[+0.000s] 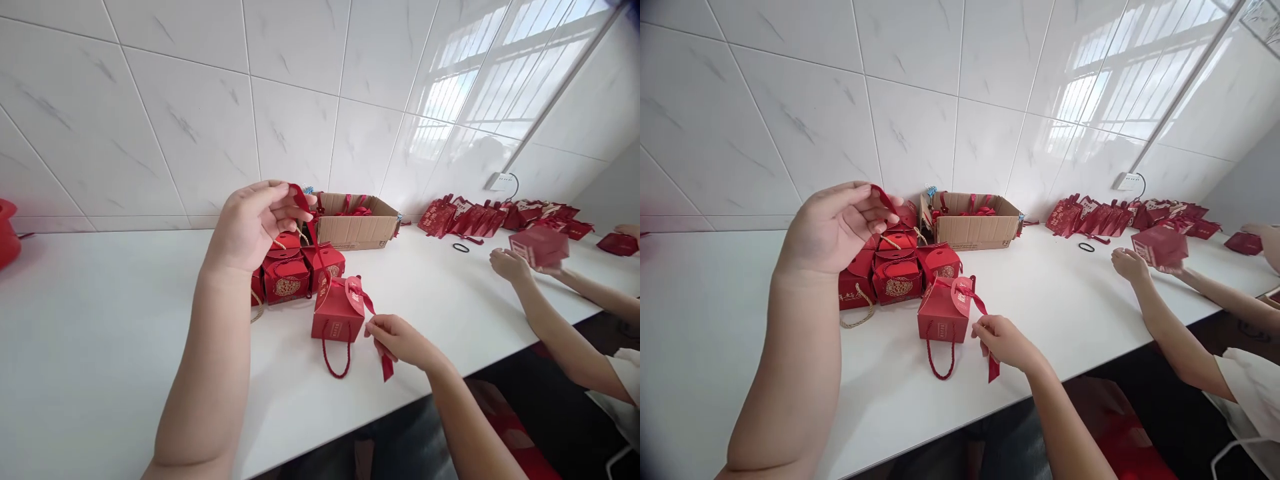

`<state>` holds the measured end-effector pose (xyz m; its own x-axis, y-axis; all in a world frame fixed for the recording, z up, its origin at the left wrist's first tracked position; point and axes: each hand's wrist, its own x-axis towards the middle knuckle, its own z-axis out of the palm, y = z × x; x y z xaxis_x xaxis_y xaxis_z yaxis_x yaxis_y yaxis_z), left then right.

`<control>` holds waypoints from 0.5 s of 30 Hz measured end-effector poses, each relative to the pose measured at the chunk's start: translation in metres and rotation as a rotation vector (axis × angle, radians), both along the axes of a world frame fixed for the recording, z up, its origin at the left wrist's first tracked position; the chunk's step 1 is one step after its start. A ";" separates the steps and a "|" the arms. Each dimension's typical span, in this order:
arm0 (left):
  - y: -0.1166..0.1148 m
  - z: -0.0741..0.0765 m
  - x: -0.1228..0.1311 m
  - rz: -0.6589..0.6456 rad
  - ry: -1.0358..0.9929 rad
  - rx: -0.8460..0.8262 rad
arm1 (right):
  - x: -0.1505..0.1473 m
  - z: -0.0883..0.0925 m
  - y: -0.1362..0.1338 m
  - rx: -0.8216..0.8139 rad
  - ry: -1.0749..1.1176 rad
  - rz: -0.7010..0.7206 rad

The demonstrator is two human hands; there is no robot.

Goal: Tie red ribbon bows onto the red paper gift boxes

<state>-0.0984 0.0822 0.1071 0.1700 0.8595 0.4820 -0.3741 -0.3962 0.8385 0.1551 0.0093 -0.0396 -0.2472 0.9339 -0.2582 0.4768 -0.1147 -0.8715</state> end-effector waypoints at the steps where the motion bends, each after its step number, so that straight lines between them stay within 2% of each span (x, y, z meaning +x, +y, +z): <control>1: 0.000 0.000 0.001 0.006 -0.020 0.012 | -0.002 -0.009 -0.001 -0.035 0.096 -0.034; 4: -0.003 0.002 0.003 0.044 -0.078 0.043 | -0.009 -0.023 0.000 -0.120 0.433 -0.144; 9: -0.008 0.004 0.007 0.133 -0.032 0.032 | -0.015 -0.027 0.013 -0.195 0.856 -0.316; 12: -0.011 0.004 0.005 0.151 -0.044 0.071 | -0.013 -0.025 0.025 -0.127 1.050 -0.430; 15: -0.011 0.003 0.000 0.138 -0.116 0.135 | -0.006 -0.012 0.036 0.036 1.122 -0.565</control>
